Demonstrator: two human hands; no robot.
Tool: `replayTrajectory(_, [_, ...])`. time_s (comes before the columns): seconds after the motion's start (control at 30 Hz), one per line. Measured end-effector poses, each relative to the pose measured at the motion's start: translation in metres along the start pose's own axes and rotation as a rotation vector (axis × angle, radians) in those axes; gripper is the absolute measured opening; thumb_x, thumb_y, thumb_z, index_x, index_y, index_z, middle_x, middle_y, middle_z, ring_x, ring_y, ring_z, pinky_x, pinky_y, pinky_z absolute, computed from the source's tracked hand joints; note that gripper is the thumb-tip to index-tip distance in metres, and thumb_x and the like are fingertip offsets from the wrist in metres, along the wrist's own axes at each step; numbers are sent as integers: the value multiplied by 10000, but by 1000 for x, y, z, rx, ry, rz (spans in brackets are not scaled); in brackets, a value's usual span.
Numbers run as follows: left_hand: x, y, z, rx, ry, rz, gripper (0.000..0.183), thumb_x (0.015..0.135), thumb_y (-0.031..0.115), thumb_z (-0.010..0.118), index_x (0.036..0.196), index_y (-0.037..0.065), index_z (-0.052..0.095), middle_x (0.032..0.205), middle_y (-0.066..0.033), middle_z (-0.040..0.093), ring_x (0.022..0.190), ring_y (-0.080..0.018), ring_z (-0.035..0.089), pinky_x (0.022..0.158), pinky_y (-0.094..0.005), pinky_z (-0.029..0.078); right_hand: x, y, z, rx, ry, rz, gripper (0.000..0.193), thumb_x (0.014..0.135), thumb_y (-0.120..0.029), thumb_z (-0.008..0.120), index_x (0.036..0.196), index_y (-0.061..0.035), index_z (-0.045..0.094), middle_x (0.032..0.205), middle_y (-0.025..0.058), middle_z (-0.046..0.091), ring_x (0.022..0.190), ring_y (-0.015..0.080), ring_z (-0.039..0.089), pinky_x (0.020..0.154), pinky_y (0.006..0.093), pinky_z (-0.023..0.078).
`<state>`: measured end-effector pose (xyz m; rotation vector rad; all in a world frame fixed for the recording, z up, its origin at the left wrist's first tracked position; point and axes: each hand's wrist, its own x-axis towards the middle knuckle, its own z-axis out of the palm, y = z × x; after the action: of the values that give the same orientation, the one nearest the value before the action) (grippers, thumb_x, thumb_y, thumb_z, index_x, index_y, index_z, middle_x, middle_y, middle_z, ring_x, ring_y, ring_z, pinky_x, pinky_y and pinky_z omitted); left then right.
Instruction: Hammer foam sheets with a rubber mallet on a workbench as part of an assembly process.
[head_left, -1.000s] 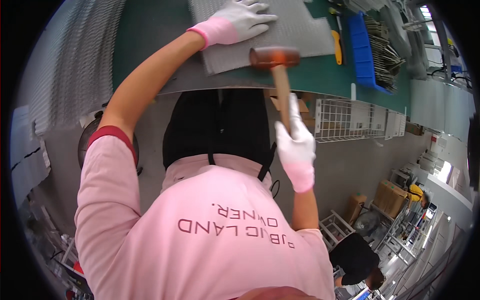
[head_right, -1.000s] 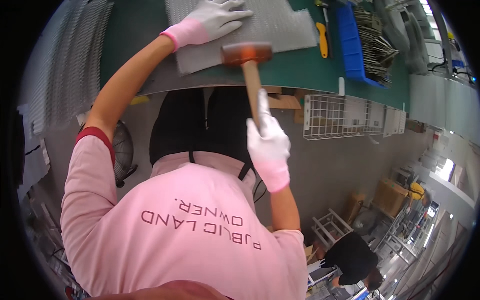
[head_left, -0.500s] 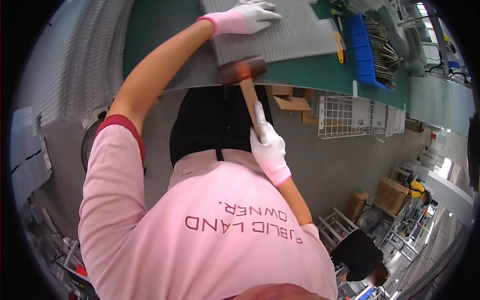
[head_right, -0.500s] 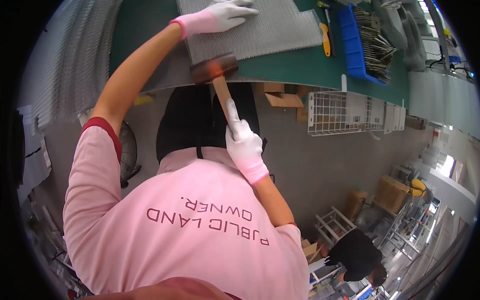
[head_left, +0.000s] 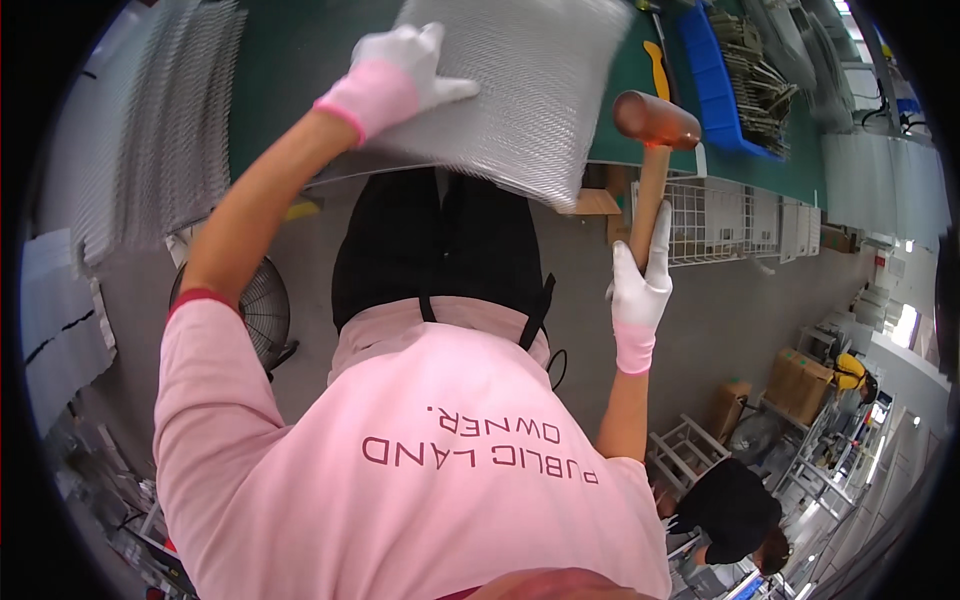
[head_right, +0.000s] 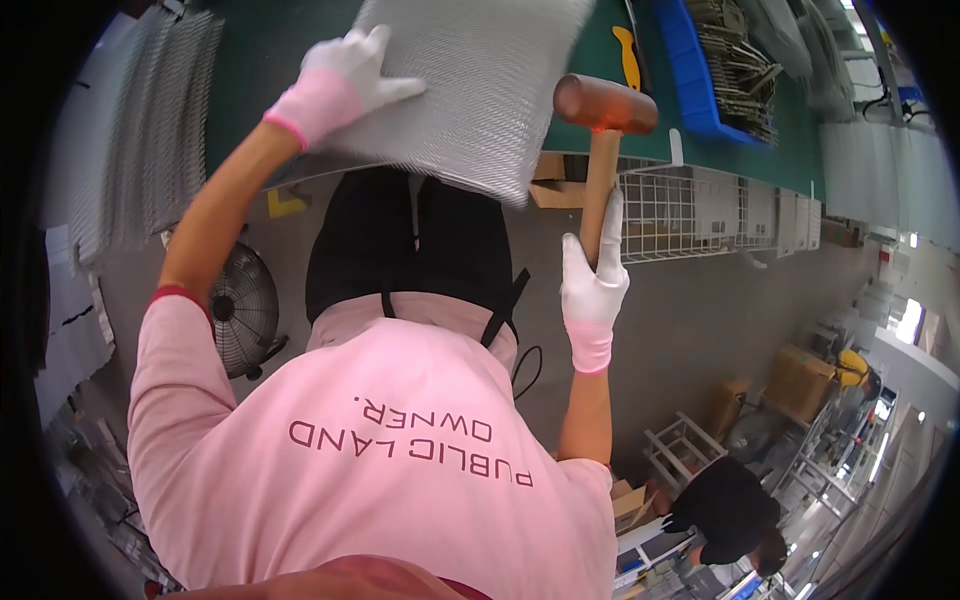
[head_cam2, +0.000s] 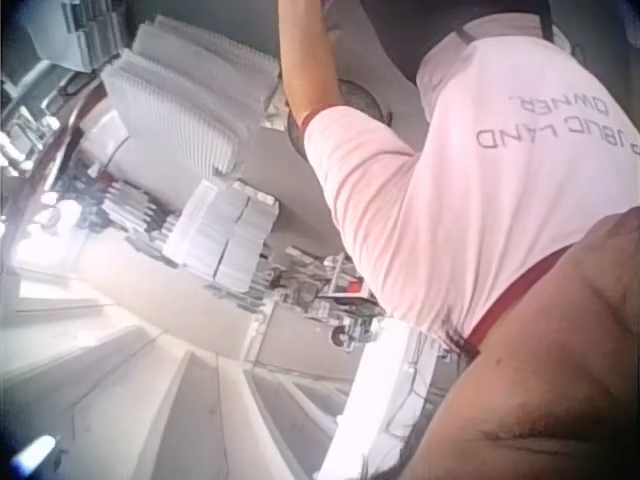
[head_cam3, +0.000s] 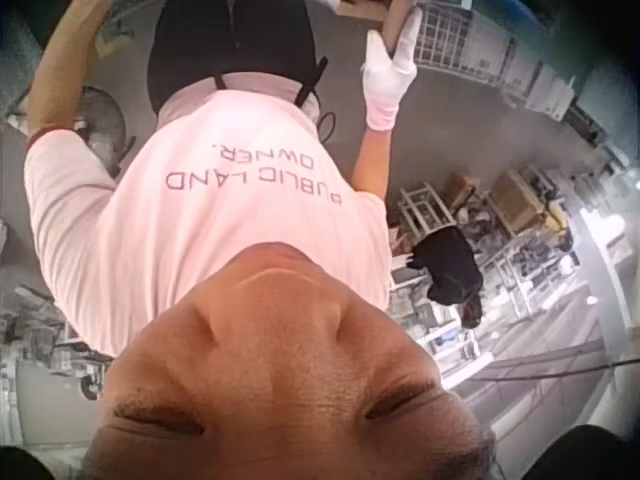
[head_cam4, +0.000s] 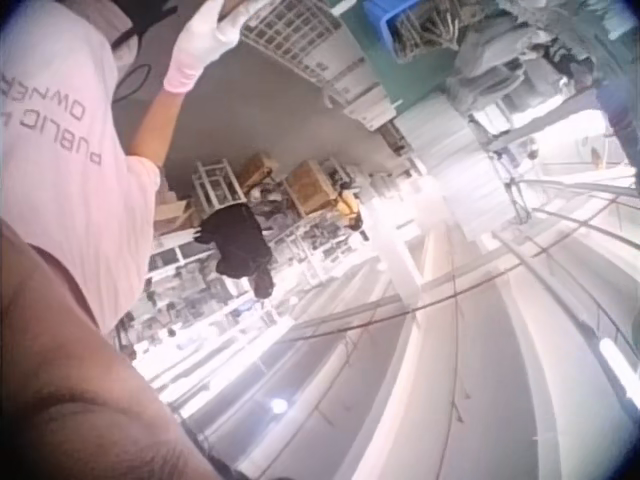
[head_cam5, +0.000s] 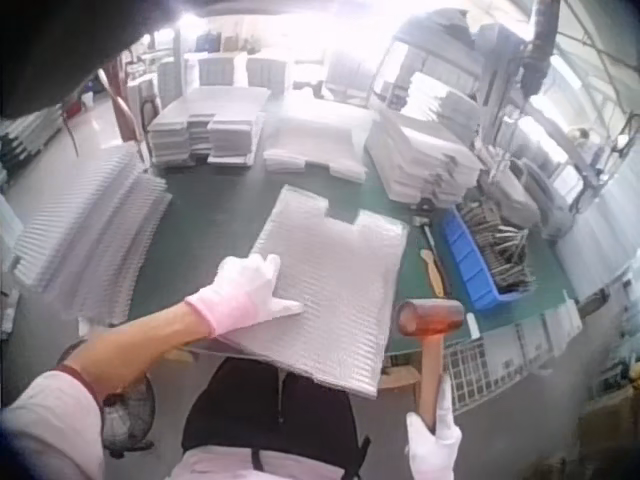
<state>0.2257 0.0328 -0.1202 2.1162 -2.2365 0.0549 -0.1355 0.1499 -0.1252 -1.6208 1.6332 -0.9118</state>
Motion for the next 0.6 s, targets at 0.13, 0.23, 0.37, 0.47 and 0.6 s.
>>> replayTrajectory(0.13, [-6,32,4,53,-263,-331,987,874,823,544,1370,-29,520,835,-166,760,794,-326,774,670,-443,601,9,9,-1,-49,-21,10,748,954,11,630,1631,-155,362,1284,116,627,754,165,612,712,282,499])
replayTrajectory(0.23, [30,35,10,5,-136,-267,934,879,755,599,1439,9,529,998,-196,766,952,-340,761,806,-477,591,33,5,1,-139,-60,-183,725,944,-9,655,1610,-114,388,1409,200,636,928,293,734,875,340,555])
replayTrajectory(0.37, [70,34,29,-55,358,337,423,943,140,522,1332,182,683,1315,-221,625,1240,-399,576,1014,-550,443,66,-9,-12,-174,-108,-213,690,947,-71,682,1590,-149,444,1229,224,708,907,288,738,859,348,561])
replayTrajectory(0.47, [77,29,42,-160,266,403,442,917,148,546,1336,188,680,1402,-209,590,1353,-397,498,1086,-578,394,80,-12,-25,-112,-94,-279,698,947,-76,700,1591,-177,453,1096,174,754,781,169,697,810,303,557])
replayTrajectory(0.6, [77,20,45,-181,252,439,462,897,138,562,1344,173,672,1406,-207,598,1333,-403,529,1106,-563,394,100,-3,-17,-135,14,-355,721,938,-75,697,1600,-195,439,1136,190,751,755,164,684,792,317,564])
